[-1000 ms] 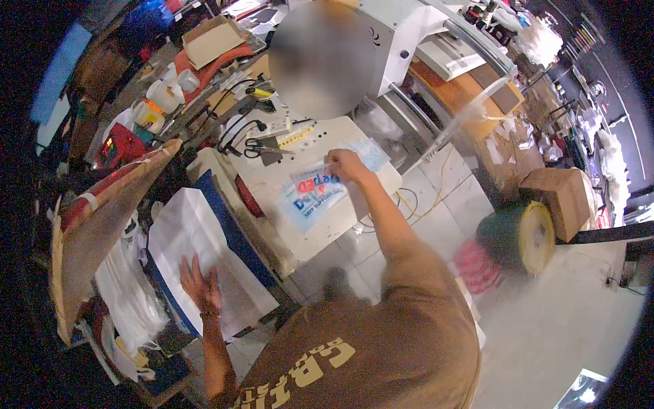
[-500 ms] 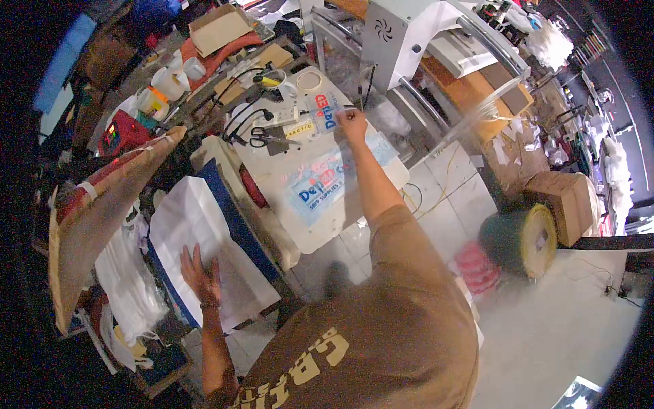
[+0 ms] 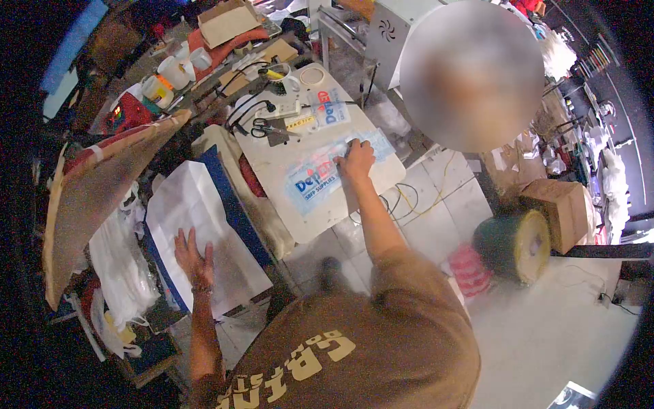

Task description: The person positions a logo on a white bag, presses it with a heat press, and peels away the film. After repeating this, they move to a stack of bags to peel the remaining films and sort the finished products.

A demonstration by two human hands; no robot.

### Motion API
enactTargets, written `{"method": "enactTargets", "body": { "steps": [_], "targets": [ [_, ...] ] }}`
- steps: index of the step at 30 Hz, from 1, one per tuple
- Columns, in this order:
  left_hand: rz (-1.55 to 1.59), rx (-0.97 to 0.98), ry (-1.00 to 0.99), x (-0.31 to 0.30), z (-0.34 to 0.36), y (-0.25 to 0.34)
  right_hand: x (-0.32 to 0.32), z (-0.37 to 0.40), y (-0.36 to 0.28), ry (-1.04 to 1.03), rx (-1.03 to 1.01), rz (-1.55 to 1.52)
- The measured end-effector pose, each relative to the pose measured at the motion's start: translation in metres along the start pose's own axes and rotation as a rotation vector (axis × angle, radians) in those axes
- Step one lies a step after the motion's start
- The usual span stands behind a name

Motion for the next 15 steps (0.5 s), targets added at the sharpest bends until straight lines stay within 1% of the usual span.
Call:
{"method": "enactTargets", "body": {
  "steps": [2, 4, 6, 7, 9, 10, 12, 13, 14, 15],
  "targets": [
    [-0.006, -0.027, -0.022, 0.005, 0.001, -0.004, 0.015, -0.012, 0.010, -0.017, -0.045, -0.058],
    [0.003, -0.035, -0.033, 0.002, 0.001, -0.002, 0.011, -0.013, 0.008, -0.044, -0.094, -0.114],
    [0.014, -0.048, -0.043, 0.002, 0.001, -0.001, 0.005, -0.013, 0.013, -0.102, -0.014, -0.404],
    [0.007, -0.051, -0.056, 0.004, 0.001, -0.002, -0.003, -0.012, 0.012, -0.103, -0.024, -0.402],
    [0.001, -0.062, -0.067, 0.012, 0.001, -0.011, -0.005, -0.003, 0.008, -0.310, 0.019, -0.793],
    [0.000, -0.043, -0.070, 0.018, 0.000, -0.016, -0.013, 0.001, 0.008, -0.313, 0.012, -0.790],
    [0.001, -0.036, -0.067, 0.023, 0.000, -0.021, -0.034, 0.006, -0.003, -0.298, -0.103, -0.848],
    [0.036, -0.057, -0.116, 0.024, -0.002, -0.023, -0.043, 0.008, -0.005, -0.306, -0.114, -0.847],
    [0.070, -0.078, -0.166, 0.024, -0.005, -0.025, -0.052, 0.012, -0.008, -0.332, -0.148, -0.801],
    [0.066, -0.093, -0.161, 0.017, -0.008, -0.025, -0.063, 0.016, -0.015, -0.358, -0.183, -0.755]
  ]
}}
Point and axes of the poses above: each hand's wrist, its own z-axis away from the middle knuckle, its own x-axis out of the palm, y = z × x, the point moved 8 cm from there along -z, towards the middle knuckle, and after that the axes turned 1 degree about -z, right-handed, at the moved point
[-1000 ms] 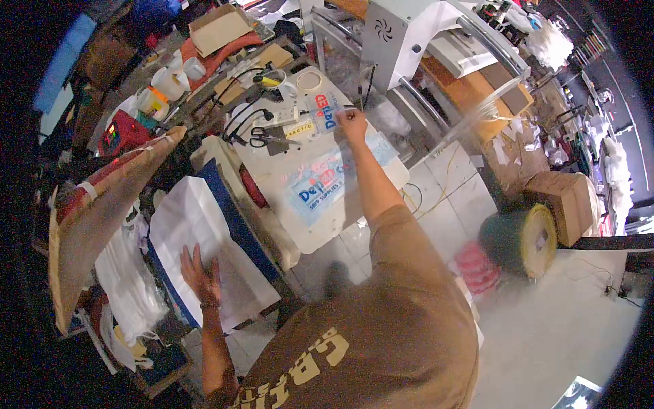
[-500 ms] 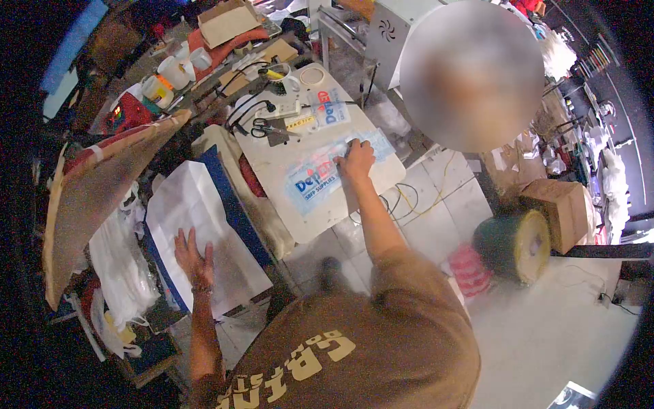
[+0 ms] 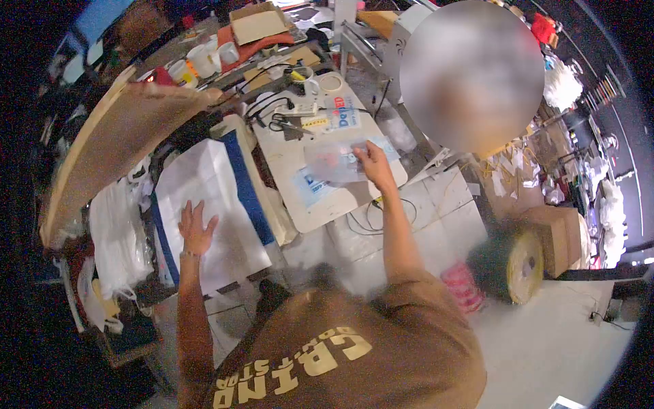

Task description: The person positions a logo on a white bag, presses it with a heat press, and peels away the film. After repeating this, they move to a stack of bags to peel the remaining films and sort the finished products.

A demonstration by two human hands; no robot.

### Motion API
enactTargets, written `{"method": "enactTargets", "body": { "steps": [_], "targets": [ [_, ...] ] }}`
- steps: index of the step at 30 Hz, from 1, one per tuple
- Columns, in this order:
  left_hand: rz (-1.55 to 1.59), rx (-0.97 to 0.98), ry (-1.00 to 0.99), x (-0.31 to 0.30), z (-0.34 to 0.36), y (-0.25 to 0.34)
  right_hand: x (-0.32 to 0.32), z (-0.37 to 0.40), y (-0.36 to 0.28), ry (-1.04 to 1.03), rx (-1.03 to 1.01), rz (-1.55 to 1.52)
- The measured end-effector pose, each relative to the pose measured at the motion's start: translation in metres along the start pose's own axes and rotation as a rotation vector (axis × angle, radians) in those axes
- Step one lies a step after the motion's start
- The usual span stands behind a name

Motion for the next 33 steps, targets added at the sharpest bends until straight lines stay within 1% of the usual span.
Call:
{"method": "enactTargets", "body": {
  "steps": [2, 3, 4, 5, 6, 7, 9, 10, 11, 12, 13, 14, 15, 16, 18, 19, 21, 23, 25, 27, 29, 31, 32, 33],
  "targets": [
    [-0.106, -0.018, -0.016, -0.015, -0.001, 0.014, 0.000, 0.017, -0.050, -0.061, -0.033, -0.042],
    [0.101, 0.065, 0.060, -0.025, -0.002, 0.029, 0.003, 0.028, -0.077, -0.107, -0.060, -0.084],
    [0.302, 0.143, 0.141, -0.035, -0.001, 0.044, 0.007, 0.037, -0.099, -0.114, -0.127, -0.031],
    [0.431, 0.140, 0.264, -0.032, 0.004, 0.058, 0.016, 0.045, -0.121, -0.128, -0.199, 0.013],
    [0.929, -0.091, -0.079, -0.012, 0.009, 0.074, 0.030, 0.059, -0.149, -0.178, -0.272, 0.047],
    [1.140, 0.002, -0.250, -0.019, 0.022, 0.108, 0.045, 0.077, -0.181, -0.223, -0.346, 0.082],
    [1.660, -0.159, -0.684, -0.006, 0.057, 0.152, 0.080, 0.121, -0.244, -0.354, -0.516, 0.176],
    [1.665, -0.172, -0.664, -0.016, 0.064, 0.153, 0.098, 0.142, -0.270, -0.460, -0.623, 0.219],
    [1.919, -0.270, -0.701, -0.026, 0.071, 0.157, 0.116, 0.162, -0.287, -0.563, -0.728, 0.265],
    [2.172, -0.368, -0.736, -0.033, 0.076, 0.156, 0.129, 0.175, -0.293, -0.573, -0.732, 0.267],
    [2.180, -0.368, -0.731, -0.036, 0.079, 0.142, 0.145, 0.194, -0.299, -0.630, -0.805, 0.313],
    [2.267, -0.347, -0.618, -0.045, 0.077, 0.119, 0.159, 0.208, -0.304, -0.686, -0.875, 0.359],
    [2.350, -0.326, -0.503, -0.054, 0.074, 0.094, 0.170, 0.212, -0.305, -0.689, -0.871, 0.366],
    [2.356, -0.328, -0.509, -0.047, 0.075, 0.069, 0.179, 0.214, -0.303, -0.662, -0.871, 0.366],
    [1.937, -0.173, -0.308, -0.032, 0.072, 0.007, 0.196, 0.210, -0.285, -0.608, -0.876, 0.393],
    [1.941, -0.172, -0.313, -0.045, 0.075, 0.001, 0.206, 0.206, -0.276, -0.607, -0.873, 0.398],
    [2.163, -0.361, -0.436, -0.057, 0.085, -0.007, 0.222, 0.195, -0.261, -0.506, -0.882, 0.395],
    [2.129, -0.355, -0.438, -0.048, 0.085, -0.020, 0.237, 0.185, -0.236, -0.479, -0.861, 0.356],
    [1.513, -0.203, -0.282, -0.039, 0.080, -0.041, 0.249, 0.178, -0.220, -0.454, -0.839, 0.316],
    [1.507, -0.222, -0.251, -0.024, 0.070, -0.061, 0.254, 0.171, -0.209, -0.379, -0.812, 0.311],
    [1.500, -0.242, -0.219, -0.022, 0.057, -0.071, 0.262, 0.165, -0.201, -0.372, -0.790, 0.278],
    [1.332, -0.418, -0.161, -0.018, 0.051, -0.087, 0.265, 0.161, -0.195, -0.363, -0.768, 0.243],
    [1.332, -0.415, -0.162, -0.016, 0.050, -0.085, 0.267, 0.160, -0.194, -0.354, -0.802, 0.276],
    [0.969, -0.260, 0.005, -0.030, 0.043, -0.085, 0.269, 0.160, -0.194, -0.342, -0.838, 0.309]
  ]
}}
Point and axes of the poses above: each hand's wrist, its own z-axis away from the middle knuckle, its own x-axis out of the palm, y = z × x, the point moved 8 cm from there along -z, towards the middle knuckle, and after that the axes turned 1 degree about -z, right-handed, at the moved point
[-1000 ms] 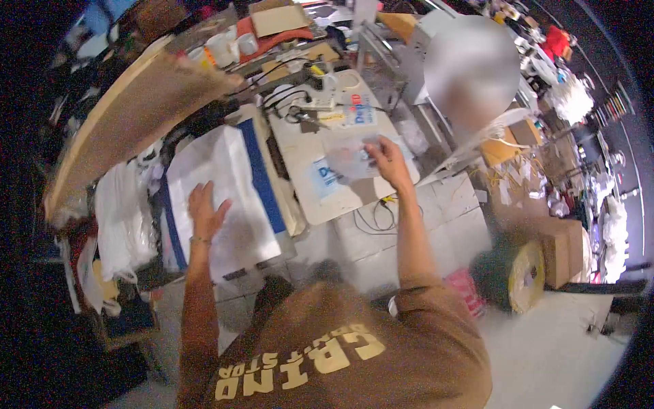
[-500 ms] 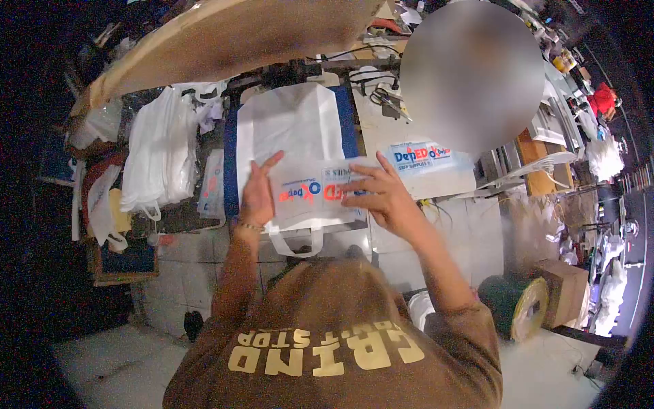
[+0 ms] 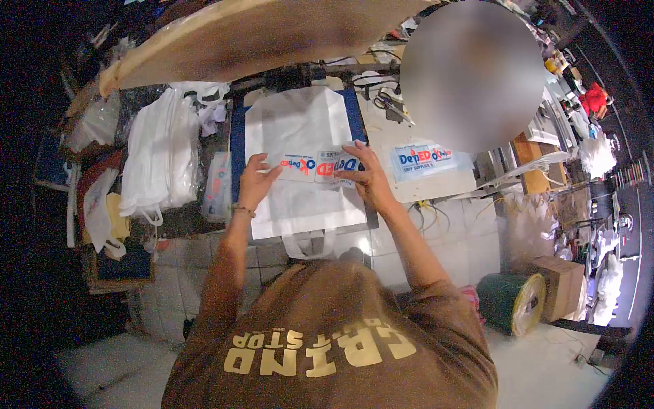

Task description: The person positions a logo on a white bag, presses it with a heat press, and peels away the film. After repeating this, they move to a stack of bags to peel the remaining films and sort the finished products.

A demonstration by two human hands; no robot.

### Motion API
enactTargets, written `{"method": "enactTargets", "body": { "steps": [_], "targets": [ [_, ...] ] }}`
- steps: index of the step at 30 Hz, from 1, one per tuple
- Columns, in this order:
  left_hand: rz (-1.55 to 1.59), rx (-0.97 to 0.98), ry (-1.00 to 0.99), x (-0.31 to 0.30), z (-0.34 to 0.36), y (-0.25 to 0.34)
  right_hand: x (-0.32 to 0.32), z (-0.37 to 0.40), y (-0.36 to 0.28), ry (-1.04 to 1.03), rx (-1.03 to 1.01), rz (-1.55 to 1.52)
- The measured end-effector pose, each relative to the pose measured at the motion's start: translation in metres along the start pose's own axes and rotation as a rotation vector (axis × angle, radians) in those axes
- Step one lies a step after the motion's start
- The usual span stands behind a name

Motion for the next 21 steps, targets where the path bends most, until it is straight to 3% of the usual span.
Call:
{"method": "enactTargets", "body": {
  "steps": [1, 2, 4, 8, 10, 12, 14, 16, 19, 21],
  "targets": [
    [-0.348, 0.221, 0.112, -0.003, -0.001, 0.016, 0.001, -0.001, 0.002, 0.005, -0.001, 0.003],
    [-0.348, 0.228, 0.109, -0.002, -0.004, 0.014, 0.002, -0.002, 0.004, -0.006, 0.007, 0.030],
    [-0.671, 0.369, 0.413, -0.014, 0.001, 0.024, 0.005, 0.001, 0.011, -0.012, 0.017, 0.066],
    [-0.717, 0.235, 0.467, -0.033, -0.026, -0.029, 0.017, 0.000, 0.036, 0.019, 0.170, 0.109],
    [-0.736, 0.208, 0.465, -0.043, -0.036, -0.030, 0.013, 0.004, 0.055, 0.114, 0.430, 0.031],
    [-0.464, 0.070, 0.327, -0.051, -0.054, -0.052, 0.014, 0.007, 0.066, 0.107, 0.506, -0.099],
    [-0.445, 0.154, 0.383, -0.057, -0.060, -0.056, 0.019, 0.009, 0.080, 0.096, 0.581, -0.229],
    [-0.424, 0.241, 0.436, -0.059, -0.058, -0.048, 0.020, 0.015, 0.093, 0.248, 0.718, -0.483],
    [-0.386, 0.227, 0.458, -0.060, -0.060, -0.047, 0.012, 0.002, 0.075, 0.226, 0.688, -0.235],
    [-0.424, 0.225, 0.523, -0.063, -0.061, -0.039, 0.020, 0.000, 0.077, 0.228, 0.642, -0.233]
  ]
}}
Point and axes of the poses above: each hand's wrist, its own z-axis away from the middle knuckle, its own x-axis out of the palm, y = z × x, the point moved 8 cm from there along -z, towards the middle knuckle, and after that the axes turned 1 degree about -z, right-handed, at the moved point
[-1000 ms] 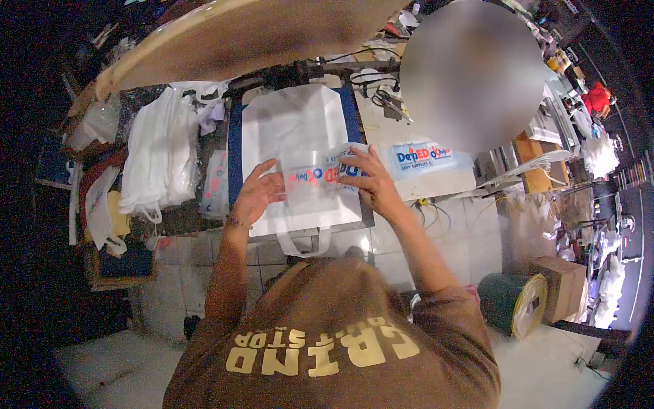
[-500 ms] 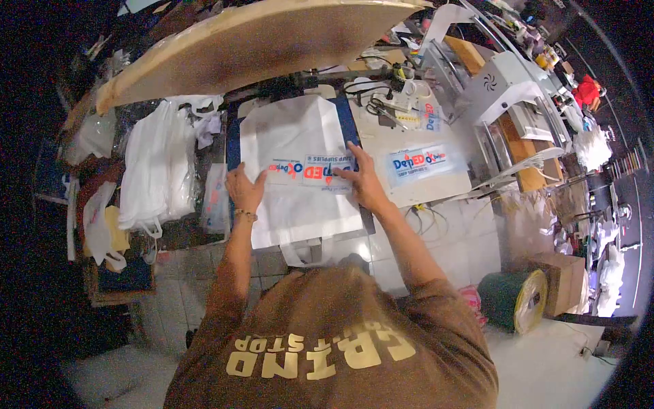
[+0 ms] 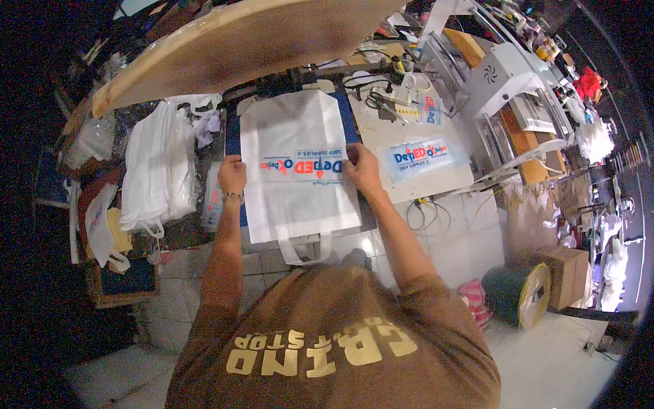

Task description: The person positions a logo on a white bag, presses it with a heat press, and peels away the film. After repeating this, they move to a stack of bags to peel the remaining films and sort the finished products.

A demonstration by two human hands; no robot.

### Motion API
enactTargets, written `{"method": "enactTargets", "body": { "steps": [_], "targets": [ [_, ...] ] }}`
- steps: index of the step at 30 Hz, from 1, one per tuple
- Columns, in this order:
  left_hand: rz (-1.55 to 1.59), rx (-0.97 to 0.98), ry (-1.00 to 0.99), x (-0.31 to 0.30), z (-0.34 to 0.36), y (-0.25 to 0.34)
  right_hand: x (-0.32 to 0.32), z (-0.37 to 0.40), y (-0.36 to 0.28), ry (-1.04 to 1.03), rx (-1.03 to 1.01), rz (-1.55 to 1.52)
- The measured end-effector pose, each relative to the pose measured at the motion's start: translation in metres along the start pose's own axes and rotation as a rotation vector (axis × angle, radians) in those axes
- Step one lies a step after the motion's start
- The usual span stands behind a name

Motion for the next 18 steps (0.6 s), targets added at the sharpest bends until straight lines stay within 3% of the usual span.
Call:
{"method": "enactTargets", "body": {
  "steps": [4, 7, 8, 9, 12, 18],
  "targets": [
    [-0.038, -0.050, -0.107, -0.003, -0.001, 0.007, 0.003, -0.003, 0.006, 0.017, -0.052, 0.125],
    [-0.058, 0.060, -0.117, -0.013, 0.016, 0.031, 0.003, -0.001, 0.000, 0.026, -0.035, 0.159],
    [-0.041, 0.191, -0.100, -0.018, 0.024, 0.048, 0.003, -0.002, -0.004, 0.032, -0.032, 0.158],
    [-0.022, 0.320, -0.085, -0.020, 0.035, 0.060, 0.005, -0.002, -0.013, 0.035, -0.112, 0.230],
    [-0.211, 0.414, -0.083, -0.019, 0.055, 0.067, 0.011, -0.004, -0.018, 0.007, -0.206, 0.318],
    [-0.143, 0.344, -0.131, -0.020, 0.056, 0.059, 0.016, -0.004, -0.022, 0.068, -0.324, 0.346]
  ]
}}
Point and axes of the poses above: each hand's wrist, its own z-axis away from the middle knuckle, its own x-axis out of the palm, y = z × x, the point moved 8 cm from there along -z, towards the middle knuckle, and after that the axes turned 1 degree about -z, right-handed, at the moved point
